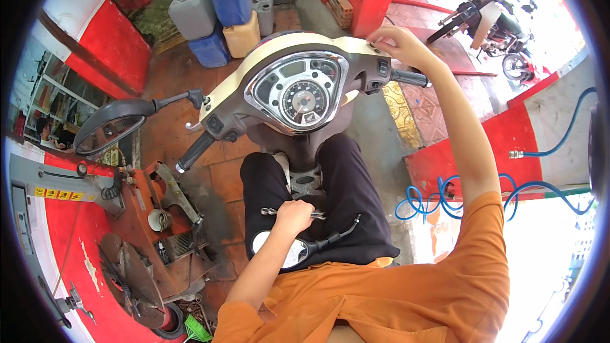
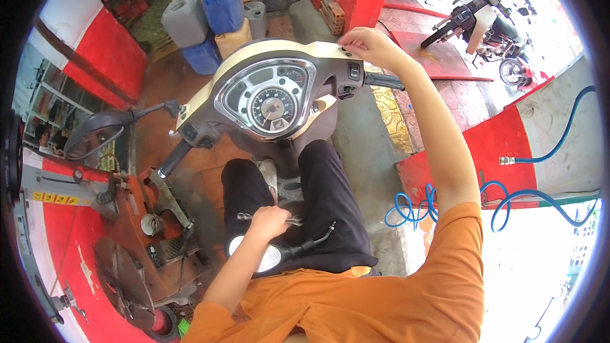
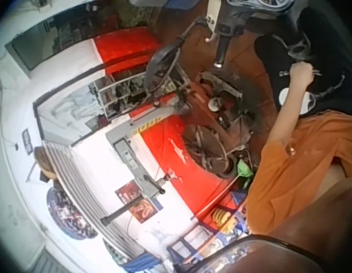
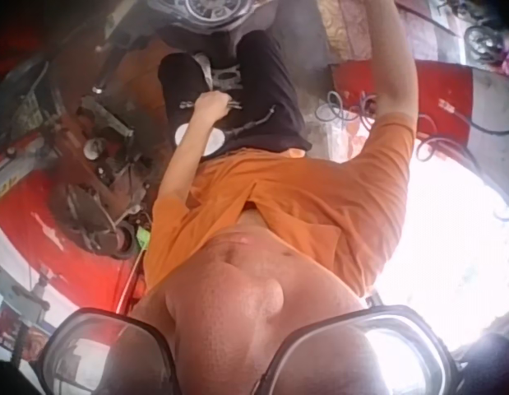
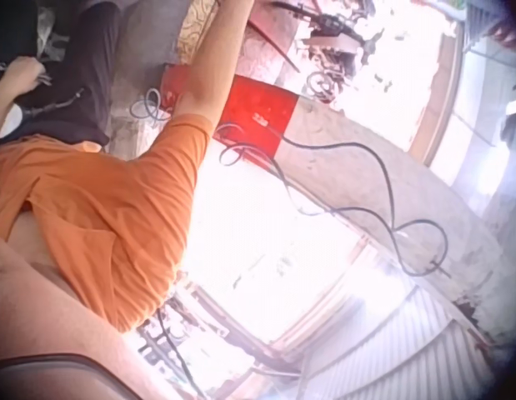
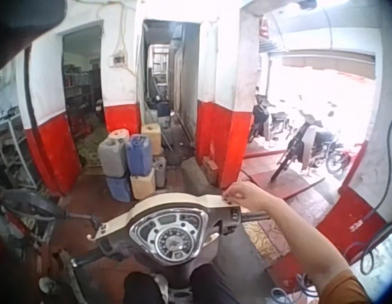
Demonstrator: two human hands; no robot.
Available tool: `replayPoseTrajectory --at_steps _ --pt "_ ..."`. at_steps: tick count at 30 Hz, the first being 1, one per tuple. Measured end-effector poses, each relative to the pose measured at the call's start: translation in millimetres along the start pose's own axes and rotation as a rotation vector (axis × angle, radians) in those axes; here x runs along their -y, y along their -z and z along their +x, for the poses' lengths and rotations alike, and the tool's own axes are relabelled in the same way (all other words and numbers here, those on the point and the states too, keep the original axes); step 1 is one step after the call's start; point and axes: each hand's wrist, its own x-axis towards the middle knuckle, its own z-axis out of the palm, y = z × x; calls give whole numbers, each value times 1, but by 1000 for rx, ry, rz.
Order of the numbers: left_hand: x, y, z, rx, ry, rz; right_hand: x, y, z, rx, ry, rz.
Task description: The person uses two wrenches to loosen and then remove the left rearview mirror from the handlebar of a motorbike. After removing the mirror, the person handles the detached mirror and then touches the mounting point on the handlebar.
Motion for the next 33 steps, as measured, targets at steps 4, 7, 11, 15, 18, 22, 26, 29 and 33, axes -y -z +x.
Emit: replayPoseTrajectory --at_steps 4,7,11,15,18,22,26,29,33 --pt "1 -1 0 -9 -12 -17 3 -4 1 -3 -24 -139" --pt "-3 3 1 -12 -14 -1 7 -8 1 -2 -78 -294" --pt "-2 0 1 -15 17 -3 22 -9 5 44 -203 -555" --pt "-2 3 -1 -24 6 -5 15 -5 2 -45 -84 -95" --pt "-1 1 1 -6 -2 0 -7 1 -4 52 -52 3" --pt "1 -2 2 0 -12 -2 2 -7 2 -11 -29 -126" --pt "-1 -1 1 -7 6 -9 21 -16 5 -113 -150 -395" --pt "-2 -1 0 -16 23 -11 41 -2 4 -5 -272 -374" --pt "-5 3 3 6 -4 2 -2 3 -7 57 -140 47"
